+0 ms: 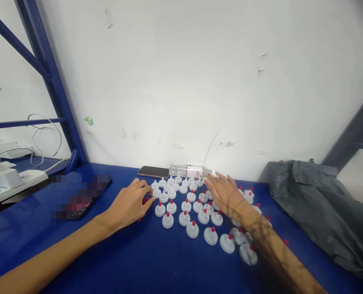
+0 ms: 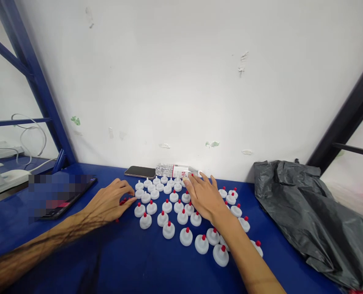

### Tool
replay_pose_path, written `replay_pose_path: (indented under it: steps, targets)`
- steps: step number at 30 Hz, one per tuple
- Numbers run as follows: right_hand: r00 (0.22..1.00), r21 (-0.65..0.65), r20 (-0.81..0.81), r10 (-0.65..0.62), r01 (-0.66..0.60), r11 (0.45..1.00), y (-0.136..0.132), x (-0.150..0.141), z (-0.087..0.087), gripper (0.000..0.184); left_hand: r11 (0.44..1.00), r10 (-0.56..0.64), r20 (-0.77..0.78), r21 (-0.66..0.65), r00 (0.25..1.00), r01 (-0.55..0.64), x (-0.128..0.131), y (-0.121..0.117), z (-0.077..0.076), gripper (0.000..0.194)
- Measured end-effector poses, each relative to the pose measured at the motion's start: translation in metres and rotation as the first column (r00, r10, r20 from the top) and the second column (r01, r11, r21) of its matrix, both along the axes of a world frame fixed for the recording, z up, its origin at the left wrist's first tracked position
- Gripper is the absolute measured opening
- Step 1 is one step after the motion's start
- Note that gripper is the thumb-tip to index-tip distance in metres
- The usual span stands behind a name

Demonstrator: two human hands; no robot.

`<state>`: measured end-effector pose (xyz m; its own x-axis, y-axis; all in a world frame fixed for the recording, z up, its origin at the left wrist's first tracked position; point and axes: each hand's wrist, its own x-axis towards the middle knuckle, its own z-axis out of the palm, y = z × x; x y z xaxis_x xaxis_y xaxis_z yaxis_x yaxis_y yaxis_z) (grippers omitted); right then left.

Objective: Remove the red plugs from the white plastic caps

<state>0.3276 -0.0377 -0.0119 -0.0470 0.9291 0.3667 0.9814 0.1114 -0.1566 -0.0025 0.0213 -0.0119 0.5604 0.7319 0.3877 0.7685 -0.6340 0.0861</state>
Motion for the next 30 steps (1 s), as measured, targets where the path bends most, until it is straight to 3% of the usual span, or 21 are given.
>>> replay_pose_path:
  steps: [16, 24, 30]
  targets:
    - [1.000, -0.185, -0.004, -0.012, 0.011, 0.983, 0.005, 0.005, -0.019, 0.064, 0.995, -0.034, -0.005, -0.091, 0.999, 0.034, 0.001, -0.002, -0.003, 0.014]
    - [1.000, -0.169, 0.007, -0.010, 0.011, 0.986, 0.005, 0.008, -0.022, 0.061, 0.995, -0.030, -0.042, -0.097, 0.999, 0.026, 0.002, -0.003, -0.001, 0.017]
    - [1.000, -0.083, 0.022, 0.011, -0.009, 0.997, 0.001, 0.002, -0.009, 0.062, 0.993, 0.031, -0.090, -0.108, 0.995, -0.041, 0.004, -0.007, 0.002, 0.014]
